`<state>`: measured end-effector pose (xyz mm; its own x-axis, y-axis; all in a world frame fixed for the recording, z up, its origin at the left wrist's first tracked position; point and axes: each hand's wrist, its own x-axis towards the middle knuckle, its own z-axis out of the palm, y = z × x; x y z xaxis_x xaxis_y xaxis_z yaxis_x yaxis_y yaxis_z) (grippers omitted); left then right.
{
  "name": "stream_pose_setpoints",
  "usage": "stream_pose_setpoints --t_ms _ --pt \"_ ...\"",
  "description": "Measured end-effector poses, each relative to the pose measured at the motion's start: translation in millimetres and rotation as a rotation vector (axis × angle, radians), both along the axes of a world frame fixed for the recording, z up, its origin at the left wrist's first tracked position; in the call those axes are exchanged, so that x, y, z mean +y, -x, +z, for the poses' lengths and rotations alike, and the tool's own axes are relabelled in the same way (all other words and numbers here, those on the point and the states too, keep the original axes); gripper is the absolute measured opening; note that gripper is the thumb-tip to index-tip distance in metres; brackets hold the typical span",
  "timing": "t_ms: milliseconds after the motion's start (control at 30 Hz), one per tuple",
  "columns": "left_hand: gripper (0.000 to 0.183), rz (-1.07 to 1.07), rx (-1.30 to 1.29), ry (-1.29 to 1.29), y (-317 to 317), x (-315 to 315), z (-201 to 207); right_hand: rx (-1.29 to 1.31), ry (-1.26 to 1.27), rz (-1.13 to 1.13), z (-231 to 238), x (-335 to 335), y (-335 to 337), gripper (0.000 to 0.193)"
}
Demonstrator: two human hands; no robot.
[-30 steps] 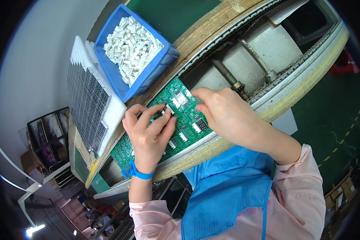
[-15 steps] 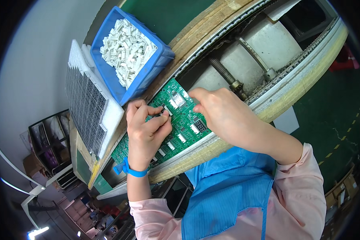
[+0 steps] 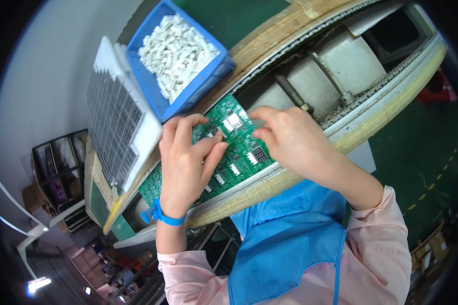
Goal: The person picks small white components from a blue bin and places them onto designated spots on a green circuit board. They then pick black rectangular components from a tray and insert them into the board. The person continues this assembly process, handling components one by one and placing them into the circuit board.
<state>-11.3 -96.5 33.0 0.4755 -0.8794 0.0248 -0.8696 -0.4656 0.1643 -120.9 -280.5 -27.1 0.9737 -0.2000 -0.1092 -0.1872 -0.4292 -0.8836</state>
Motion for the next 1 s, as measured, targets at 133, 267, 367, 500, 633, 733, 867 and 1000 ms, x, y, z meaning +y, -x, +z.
stream_pose_setpoints --t_ms 133,267,367,500,633,733,867,1000 --pt "0.033 0.171 0.254 0.202 1.7 19.5 -4.3 -0.189 0.038 -0.088 0.0 1.2 1.1 0.023" --pt "0.048 0.132 0.18 0.185 7.8 48.9 -8.8 -0.484 0.214 0.031 6.8 3.9 -6.0 0.021" --pt "0.054 0.103 0.119 0.22 15.3 58.8 -18.6 -0.602 0.284 0.209 19.0 18.0 -17.2 0.017" --pt "0.061 0.131 0.084 0.31 15.1 55.3 -27.2 -0.619 0.377 0.37 5.6 36.9 -34.9 0.017" --pt "0.06 0.072 0.068 0.414 11.6 59.0 -33.6 -0.633 0.461 0.44 0.8 44.4 -41.0 0.016" --pt "0.048 0.053 0.113 0.518 10.7 64.5 -33.0 -0.687 0.425 0.458 11.4 41.4 -37.5 0.016" --pt "0.024 -0.197 0.091 0.494 10.8 57.2 -15.0 -0.642 0.471 0.518 26.6 33.1 -17.6 0.019" --pt "0.021 -0.301 0.124 0.402 14.6 49.2 -7.8 -0.586 0.609 0.53 36.0 28.4 -1.5 0.02"
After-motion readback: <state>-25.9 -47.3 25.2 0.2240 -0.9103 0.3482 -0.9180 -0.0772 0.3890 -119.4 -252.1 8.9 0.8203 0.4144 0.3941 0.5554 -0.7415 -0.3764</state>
